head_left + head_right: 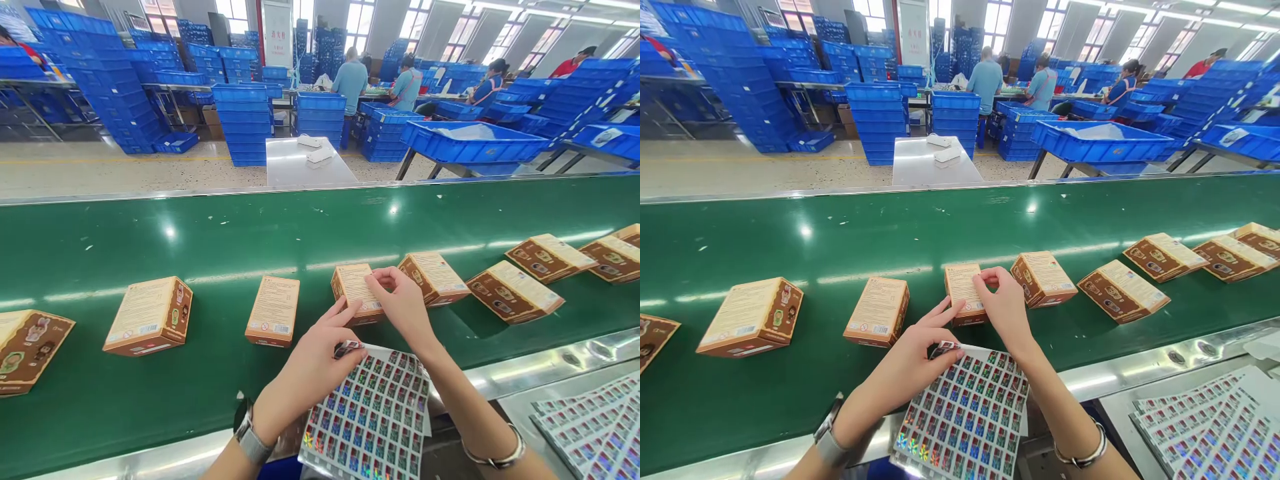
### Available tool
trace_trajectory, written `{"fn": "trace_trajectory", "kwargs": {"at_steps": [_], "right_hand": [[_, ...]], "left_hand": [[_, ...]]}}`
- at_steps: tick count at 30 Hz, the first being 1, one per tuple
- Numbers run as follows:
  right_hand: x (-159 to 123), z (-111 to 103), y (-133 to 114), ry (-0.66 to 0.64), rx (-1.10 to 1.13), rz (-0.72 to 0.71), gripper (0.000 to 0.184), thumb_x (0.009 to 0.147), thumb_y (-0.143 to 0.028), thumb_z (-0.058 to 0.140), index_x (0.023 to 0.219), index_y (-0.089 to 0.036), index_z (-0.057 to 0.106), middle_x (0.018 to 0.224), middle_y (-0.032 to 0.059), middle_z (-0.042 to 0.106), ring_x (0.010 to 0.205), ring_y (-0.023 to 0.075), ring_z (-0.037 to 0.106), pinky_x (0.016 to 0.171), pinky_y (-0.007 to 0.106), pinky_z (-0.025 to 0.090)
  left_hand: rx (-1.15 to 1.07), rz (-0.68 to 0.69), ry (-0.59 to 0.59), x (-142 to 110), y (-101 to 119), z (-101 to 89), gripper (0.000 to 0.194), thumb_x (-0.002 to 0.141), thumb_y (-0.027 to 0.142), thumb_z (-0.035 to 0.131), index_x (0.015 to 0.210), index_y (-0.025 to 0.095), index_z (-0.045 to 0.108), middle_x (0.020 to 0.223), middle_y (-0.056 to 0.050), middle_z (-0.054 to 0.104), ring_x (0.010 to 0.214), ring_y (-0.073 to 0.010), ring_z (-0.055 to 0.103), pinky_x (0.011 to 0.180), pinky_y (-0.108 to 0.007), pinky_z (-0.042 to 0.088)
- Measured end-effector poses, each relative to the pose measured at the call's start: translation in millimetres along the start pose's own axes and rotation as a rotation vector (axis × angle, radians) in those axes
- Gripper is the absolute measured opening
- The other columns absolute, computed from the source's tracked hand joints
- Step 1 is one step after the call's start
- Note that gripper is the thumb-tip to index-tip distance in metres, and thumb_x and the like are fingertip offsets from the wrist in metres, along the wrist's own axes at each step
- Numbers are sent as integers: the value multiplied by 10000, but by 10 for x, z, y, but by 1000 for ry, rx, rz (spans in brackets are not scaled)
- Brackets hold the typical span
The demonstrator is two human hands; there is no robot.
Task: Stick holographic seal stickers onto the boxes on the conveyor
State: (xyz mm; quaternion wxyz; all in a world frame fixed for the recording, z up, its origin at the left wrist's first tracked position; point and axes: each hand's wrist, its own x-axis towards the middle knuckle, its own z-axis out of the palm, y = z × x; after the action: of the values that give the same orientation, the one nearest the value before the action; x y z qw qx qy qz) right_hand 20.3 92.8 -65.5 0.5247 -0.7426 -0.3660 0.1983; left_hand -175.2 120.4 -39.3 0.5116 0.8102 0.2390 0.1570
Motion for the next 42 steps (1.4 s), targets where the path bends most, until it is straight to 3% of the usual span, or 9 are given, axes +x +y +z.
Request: {"fn": "trace_trajectory", "kwargs": {"at_steps": [7,10,13,17,25,29,35,38,42], "right_hand": [[262,-127,93,92,-93,-12,505,765,-481,693,1117,-184,484,831,82,729,712,260,713,716,419,546],[265,-256,-33,83,-156,-63,359,809,-457,649,1039,-195,564,902,108,734,742,272,710,737,447,543],[-21,-325,-326,-35,-261,-378,204,917,-389,581,1019,-227,649,1087,109,720,1004,284,682,887,463,522],[-548,-234,-696,-413,-348,-865,136,982,-275,580,1090,-261,660,1231,73,685,1163,251,619,983,452,499],[-826,40,-872,-383,-450,-1137,176,954,-80,583,1076,-198,630,1256,99,684,1279,265,545,1078,500,412],[-852,3,-908,-455,-273,-940,117,949,-138,584,977,-240,635,1236,68,692,1255,253,577,1052,470,467],[-411,99,-541,-340,151,-40,205,905,-451,627,940,-249,627,1305,78,656,1165,256,645,1004,467,510],[-64,64,-178,-336,307,113,357,848,-505,684,1091,-248,642,1256,78,683,1130,247,660,997,440,510],[187,-83,143,-268,331,156,359,767,-544,731,888,-210,676,1253,96,686,1075,264,675,939,416,532]], "left_hand": [[-92,14,19,-7,16,6,131,873,199,664,761,209,731,1519,-57,510,1456,-286,413,1184,-438,353],[-150,-106,109,-127,33,-7,172,914,303,626,871,204,760,1059,-73,790,1001,-263,711,865,-356,529],[-225,-207,182,-276,35,-52,280,914,369,616,732,170,691,650,0,659,621,-155,566,575,-247,402],[-323,-218,238,-410,44,-142,347,895,366,624,623,160,560,576,46,463,568,-107,371,534,-226,278],[-238,-181,272,-473,104,-216,232,866,222,555,653,154,613,599,40,475,609,-117,359,565,-225,284],[-262,-191,256,-543,53,-260,249,885,230,566,653,153,615,614,32,533,618,-125,430,577,-233,329],[-58,-120,157,-715,-45,-438,117,879,270,691,808,211,763,1057,-56,757,1026,-250,641,861,-341,504],[82,-22,106,-495,-91,-299,88,860,237,719,806,262,784,1498,2,550,1464,-313,350,1142,-469,377],[63,-27,-13,-91,-120,8,76,861,243,726,824,267,788,1600,47,377,1541,-298,205,1224,-504,298]]}}
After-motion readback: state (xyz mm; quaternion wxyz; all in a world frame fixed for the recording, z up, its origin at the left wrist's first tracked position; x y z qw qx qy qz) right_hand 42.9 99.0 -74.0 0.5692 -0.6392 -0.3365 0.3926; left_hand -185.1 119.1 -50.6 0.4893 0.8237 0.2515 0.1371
